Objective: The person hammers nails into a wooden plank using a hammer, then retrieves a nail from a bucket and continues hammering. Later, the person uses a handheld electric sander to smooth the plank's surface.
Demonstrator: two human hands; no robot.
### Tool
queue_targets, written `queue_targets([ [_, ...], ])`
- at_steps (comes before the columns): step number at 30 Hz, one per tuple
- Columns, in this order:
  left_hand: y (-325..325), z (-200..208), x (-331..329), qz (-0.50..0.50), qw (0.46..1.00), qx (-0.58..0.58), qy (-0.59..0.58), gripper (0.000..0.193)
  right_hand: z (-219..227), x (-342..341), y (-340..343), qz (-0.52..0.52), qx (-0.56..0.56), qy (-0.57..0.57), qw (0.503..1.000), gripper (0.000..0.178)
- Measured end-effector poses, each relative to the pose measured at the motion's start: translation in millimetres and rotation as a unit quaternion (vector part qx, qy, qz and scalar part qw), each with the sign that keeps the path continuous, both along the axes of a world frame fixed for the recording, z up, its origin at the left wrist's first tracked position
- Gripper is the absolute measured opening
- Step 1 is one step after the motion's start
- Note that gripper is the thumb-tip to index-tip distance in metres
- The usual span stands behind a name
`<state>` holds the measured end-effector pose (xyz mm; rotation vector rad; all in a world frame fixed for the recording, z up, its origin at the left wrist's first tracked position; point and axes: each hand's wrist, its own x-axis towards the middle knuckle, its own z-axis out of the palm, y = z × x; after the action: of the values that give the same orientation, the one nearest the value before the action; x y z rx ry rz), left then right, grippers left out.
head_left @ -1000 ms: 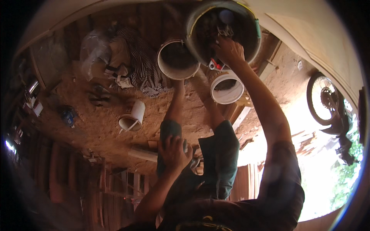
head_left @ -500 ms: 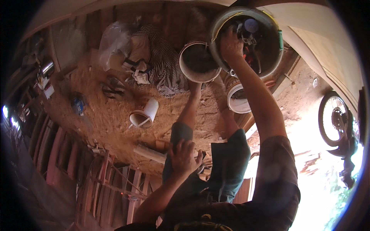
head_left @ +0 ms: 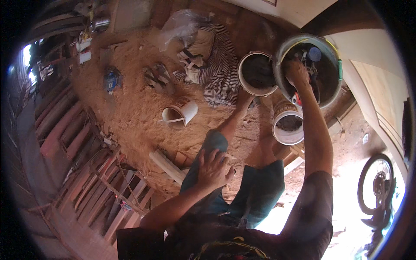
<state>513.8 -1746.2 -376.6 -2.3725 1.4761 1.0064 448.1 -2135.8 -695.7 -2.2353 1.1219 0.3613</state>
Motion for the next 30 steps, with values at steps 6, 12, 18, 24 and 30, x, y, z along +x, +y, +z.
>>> queue_targets([
  [6, 11.6, -2.1, -6.8, 0.011, 0.999, -0.018, -0.035, 0.039, 19.1, 9.9, 8.3, -0.019, 0.072, 0.089, 0.993, 0.030],
  [12, 19.6, -11.2, -20.1, -0.014, 0.998, -0.048, -0.050, 0.039, 37.1, -28.1, -24.2, -0.271, 0.096, -0.285, 0.914, 0.028],
  [18, 6.0, -1.1, -35.8, 0.010, 1.000, 0.000, 0.000, 0.043, 155.1, -110.1, 16.4, -0.426, 0.359, -0.463, 0.689, 0.031],
  [24, 5.8, 3.1, -50.4, -0.008, 1.000, 0.002, -0.004, 0.046, 222.9, -244.0, 140.0, -0.563, 0.350, -0.386, 0.641, 0.023],
  [30, 32.5, 1.6, -67.5, 0.005, 0.998, -0.013, 0.054, 0.048, 320.8, -281.8, 259.8, -0.467, 0.438, -0.260, 0.723, 0.032],
])
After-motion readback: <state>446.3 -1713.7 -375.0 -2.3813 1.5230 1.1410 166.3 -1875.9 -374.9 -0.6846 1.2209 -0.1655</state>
